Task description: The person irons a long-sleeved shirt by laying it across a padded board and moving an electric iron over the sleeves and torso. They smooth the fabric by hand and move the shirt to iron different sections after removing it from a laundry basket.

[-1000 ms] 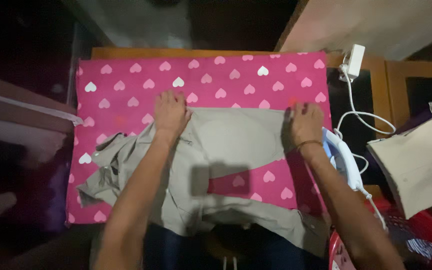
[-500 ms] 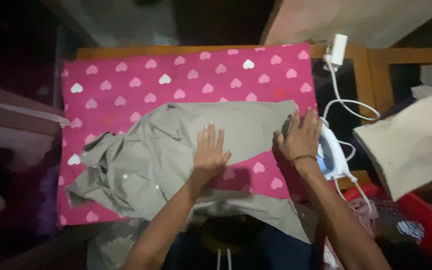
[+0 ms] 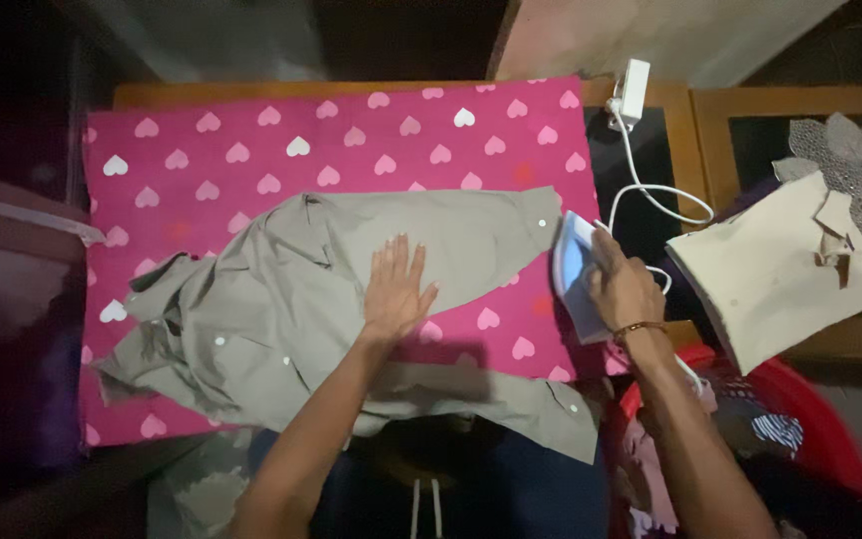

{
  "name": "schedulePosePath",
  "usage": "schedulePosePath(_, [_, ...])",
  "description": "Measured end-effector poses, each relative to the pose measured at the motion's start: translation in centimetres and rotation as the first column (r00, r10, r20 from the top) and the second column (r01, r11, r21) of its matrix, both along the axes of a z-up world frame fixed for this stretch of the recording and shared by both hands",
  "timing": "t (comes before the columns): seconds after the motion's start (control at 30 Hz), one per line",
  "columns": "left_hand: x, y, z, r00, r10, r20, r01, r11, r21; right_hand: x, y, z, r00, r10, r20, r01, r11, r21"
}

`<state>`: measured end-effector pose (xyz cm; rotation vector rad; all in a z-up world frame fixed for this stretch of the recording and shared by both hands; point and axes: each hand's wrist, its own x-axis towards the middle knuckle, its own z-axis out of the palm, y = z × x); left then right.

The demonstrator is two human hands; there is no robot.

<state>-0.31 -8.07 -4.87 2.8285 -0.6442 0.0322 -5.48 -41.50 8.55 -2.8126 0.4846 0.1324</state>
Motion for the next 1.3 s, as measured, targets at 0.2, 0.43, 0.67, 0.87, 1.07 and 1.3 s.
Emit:
schedulePosePath(0.2, [0.3, 2.8, 0.9, 0.998, 0.044, 0.04, -0.041, 0.996, -0.076, 2.0, 7.2, 0.5, 0.99, 0.135, -0.04, -0.133, 0.99, 0.035])
schedulePosePath(0.43, [-0.8, 4.6, 0.1, 0.988, 0.14, 0.063, -0.126, 0.975, -0.183, 5.3, 11.9, -1.2, 0.985, 0.171, 0.028, -0.169, 0.983, -0.079])
schedulePosePath(0.67, [0.1, 7.5, 1.9, 0.986, 0.166, 0.017, -0.161, 0.971, -0.178, 9.8, 11.5, -3.0, 0.979, 0.19, 0.07, -0.187, 0.981, -0.045])
schedulePosePath(0.87, [0.0, 6.9, 3.3, 0.957, 0.257, -0.132, -0.272, 0.955, -0.114, 5.8, 12.4, -4.2, 0.927, 0.374, 0.03, -0.375, 0.922, 0.098])
schedulePosePath(1.07, [-0.4, 9.6, 0.6, 0.979, 0.192, 0.075, -0.171, 0.961, -0.218, 7.9, 15.4, -2.7, 0.96, 0.272, 0.066, -0.275, 0.961, 0.03])
schedulePosePath(1.3, [0.6, 12.9, 0.9, 0.956, 0.255, -0.149, -0.277, 0.949, -0.154, 10.5, 17.3, -2.7, 0.933, 0.352, 0.075, -0.359, 0.922, 0.146])
